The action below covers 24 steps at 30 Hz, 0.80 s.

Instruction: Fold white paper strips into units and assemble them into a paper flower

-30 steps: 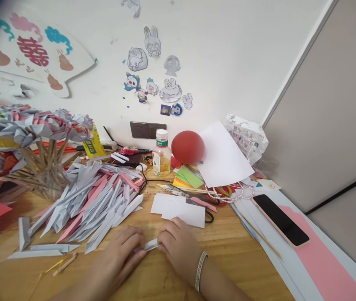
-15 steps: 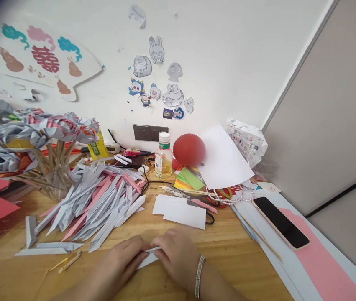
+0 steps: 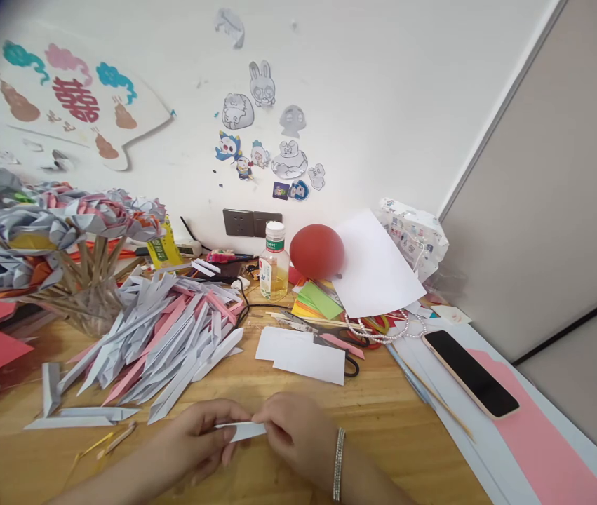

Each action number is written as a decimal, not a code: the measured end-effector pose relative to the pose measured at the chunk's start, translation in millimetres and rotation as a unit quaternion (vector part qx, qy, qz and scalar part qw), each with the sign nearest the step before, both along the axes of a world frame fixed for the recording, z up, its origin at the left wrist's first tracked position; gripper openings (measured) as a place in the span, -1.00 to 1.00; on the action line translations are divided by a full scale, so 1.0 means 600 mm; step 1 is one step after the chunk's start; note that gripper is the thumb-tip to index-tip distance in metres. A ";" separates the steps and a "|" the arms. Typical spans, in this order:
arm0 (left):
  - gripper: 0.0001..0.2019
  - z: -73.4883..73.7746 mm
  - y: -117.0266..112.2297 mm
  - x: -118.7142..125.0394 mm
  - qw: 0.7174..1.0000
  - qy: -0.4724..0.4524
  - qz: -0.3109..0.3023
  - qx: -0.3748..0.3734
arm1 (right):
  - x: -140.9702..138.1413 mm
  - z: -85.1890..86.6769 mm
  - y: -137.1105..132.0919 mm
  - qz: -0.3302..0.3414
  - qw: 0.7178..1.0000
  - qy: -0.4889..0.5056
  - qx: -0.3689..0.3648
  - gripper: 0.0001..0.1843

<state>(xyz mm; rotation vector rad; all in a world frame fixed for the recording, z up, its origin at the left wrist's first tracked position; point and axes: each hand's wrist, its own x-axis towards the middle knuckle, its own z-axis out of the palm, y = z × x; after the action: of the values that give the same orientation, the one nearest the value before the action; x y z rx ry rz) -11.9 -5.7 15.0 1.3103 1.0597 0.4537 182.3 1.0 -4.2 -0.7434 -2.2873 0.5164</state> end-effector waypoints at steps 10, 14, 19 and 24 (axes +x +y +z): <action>-0.72 0.018 -0.003 -0.008 0.960 -0.218 0.107 -0.142 | 0.009 0.001 0.007 0.004 0.992 -0.007 0.127 -0.76; -0.63 0.014 0.000 -0.007 0.971 -0.183 0.089 -0.125 | 0.006 0.006 0.006 -0.025 0.985 -0.042 0.168 -0.83; -0.57 -0.003 0.009 -0.002 0.995 -0.078 0.044 -0.047 | 0.011 0.010 -0.001 0.004 0.998 -0.011 0.068 -0.83; -0.59 -0.012 0.004 0.000 0.998 -0.026 0.054 0.026 | 0.010 0.006 0.001 -0.075 0.988 -0.034 -0.129 -0.73</action>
<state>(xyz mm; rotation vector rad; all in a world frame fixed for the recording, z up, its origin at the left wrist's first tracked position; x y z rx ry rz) -11.7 -3.3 7.7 1.2835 1.0851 0.5967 188.4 1.5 -0.6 -1.0645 -2.2288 0.7344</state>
